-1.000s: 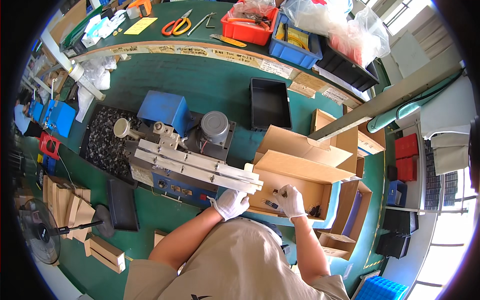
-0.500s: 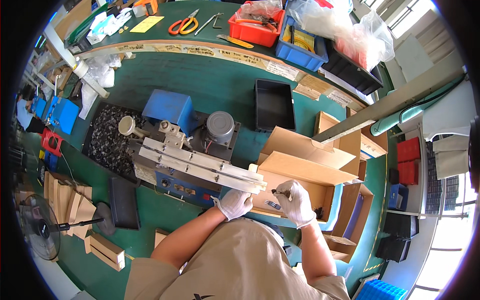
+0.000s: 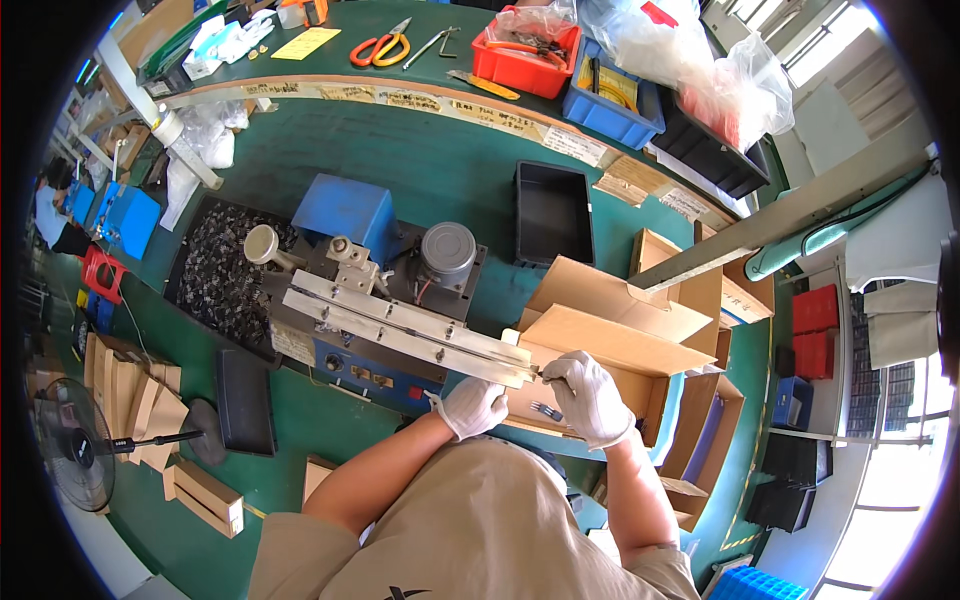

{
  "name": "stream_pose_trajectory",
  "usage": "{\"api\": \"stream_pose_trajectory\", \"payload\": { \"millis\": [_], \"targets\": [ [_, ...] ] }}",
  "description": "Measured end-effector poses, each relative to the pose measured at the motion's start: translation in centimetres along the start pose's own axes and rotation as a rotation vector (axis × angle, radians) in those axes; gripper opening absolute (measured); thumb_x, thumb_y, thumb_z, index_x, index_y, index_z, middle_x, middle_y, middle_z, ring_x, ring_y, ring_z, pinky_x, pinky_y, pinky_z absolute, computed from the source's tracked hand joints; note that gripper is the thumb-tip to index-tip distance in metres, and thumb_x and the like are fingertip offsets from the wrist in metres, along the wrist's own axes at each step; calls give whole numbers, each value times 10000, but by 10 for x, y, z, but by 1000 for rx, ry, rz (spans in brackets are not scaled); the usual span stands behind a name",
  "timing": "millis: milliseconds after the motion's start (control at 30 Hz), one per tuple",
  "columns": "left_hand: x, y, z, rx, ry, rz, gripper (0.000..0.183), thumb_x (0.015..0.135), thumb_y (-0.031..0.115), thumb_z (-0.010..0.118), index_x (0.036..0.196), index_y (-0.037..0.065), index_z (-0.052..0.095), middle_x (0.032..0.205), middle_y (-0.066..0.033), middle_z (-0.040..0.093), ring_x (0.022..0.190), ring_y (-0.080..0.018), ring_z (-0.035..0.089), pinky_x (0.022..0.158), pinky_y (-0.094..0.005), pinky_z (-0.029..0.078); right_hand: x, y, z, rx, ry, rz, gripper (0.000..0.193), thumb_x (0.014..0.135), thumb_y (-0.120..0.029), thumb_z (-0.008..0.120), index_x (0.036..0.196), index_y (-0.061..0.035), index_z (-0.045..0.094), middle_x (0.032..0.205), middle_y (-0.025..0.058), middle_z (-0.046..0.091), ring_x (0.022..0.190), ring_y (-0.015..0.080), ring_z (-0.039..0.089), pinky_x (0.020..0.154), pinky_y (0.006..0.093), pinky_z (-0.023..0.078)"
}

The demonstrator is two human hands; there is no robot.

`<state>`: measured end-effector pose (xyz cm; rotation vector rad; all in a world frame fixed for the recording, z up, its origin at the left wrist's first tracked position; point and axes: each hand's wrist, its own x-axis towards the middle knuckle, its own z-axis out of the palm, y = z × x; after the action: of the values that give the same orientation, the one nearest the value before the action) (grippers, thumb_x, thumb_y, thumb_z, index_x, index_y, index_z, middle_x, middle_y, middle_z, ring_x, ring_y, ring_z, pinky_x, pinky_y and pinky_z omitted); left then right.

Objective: The person places small black electronic components into a blue machine at a workstation. They then open a cardboard box labeled 'SEMICONDUCTOR' and remove a tray of components. The person proceeds to insert these components one by one into the machine's slots.

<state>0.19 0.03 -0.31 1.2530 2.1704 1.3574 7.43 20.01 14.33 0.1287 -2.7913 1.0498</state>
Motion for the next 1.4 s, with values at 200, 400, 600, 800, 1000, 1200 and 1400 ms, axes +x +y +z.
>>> {"api": "stream_pose_trajectory", "payload": {
  "millis": [200, 400, 600, 800, 1000, 1200, 1400],
  "targets": [
    [-1, -2, 1, 15, -58, -38, 234, 834, 143, 613, 1009, -6, 658, 1007, -252, 621, 938, -439, 595, 844, -514, 467, 8, -2, 8, -9, -12, -18, 192, 821, 59, 622, 972, -59, 614, 933, 126, 641, 896, 326, 628, 790, 405, 522],
    [-3, -6, 2, 54, -60, 14, 294, 854, 160, 610, 1103, 4, 619, 1007, -249, 638, 908, -435, 614, 820, -512, 488, 14, -6, 19, 0, 10, 31, 263, 836, 11, 668, 1088, -61, 642, 939, 134, 647, 864, 320, 633, 779, 400, 524],
    [1, -1, 0, 21, -33, 18, 242, 844, 145, 612, 1042, 8, 627, 1042, -244, 616, 972, -436, 594, 848, -521, 471, -5, 13, 8, -17, 161, 310, 338, 854, -131, 756, 1171, -71, 654, 978, 135, 689, 822, 269, 659, 750, 371, 532],
    [0, -9, 5, -7, -30, 41, 270, 844, 133, 610, 1097, 39, 603, 937, -211, 628, 873, -426, 606, 789, -512, 481, -47, 54, 49, -384, -483, 741, 394, 829, -263, 757, 1162, -88, 643, 1050, 186, 711, 998, 359, 682, 851, 452, 541],
    [1, -3, -2, -17, -35, 29, 298, 825, 105, 598, 1115, 36, 597, 938, -215, 631, 850, -418, 612, 777, -503, 486, -50, 60, 52, -280, -468, 770, 356, 850, -245, 706, 1124, -26, 641, 1018, 228, 710, 957, 399, 683, 856, 460, 538],
    [2, -4, 1, -42, -35, 11, 317, 828, 104, 604, 1134, 27, 640, 993, -218, 647, 934, -430, 614, 831, -506, 494, -40, 49, 16, 427, -202, 878, 230, 970, -167, 612, 1072, 38, 642, 926, 163, 719, 837, 234, 714, 744, 326, 555],
    [1, -7, 5, 22, -16, 35, 329, 811, 90, 602, 1129, 11, 639, 1065, -246, 639, 1013, -456, 598, 900, -521, 480, -33, 18, -2, 894, -19, 856, 229, 1006, -99, 550, 1182, 39, 603, 953, 104, 656, 754, 129, 673, 638, 239, 512]
  ]
}}
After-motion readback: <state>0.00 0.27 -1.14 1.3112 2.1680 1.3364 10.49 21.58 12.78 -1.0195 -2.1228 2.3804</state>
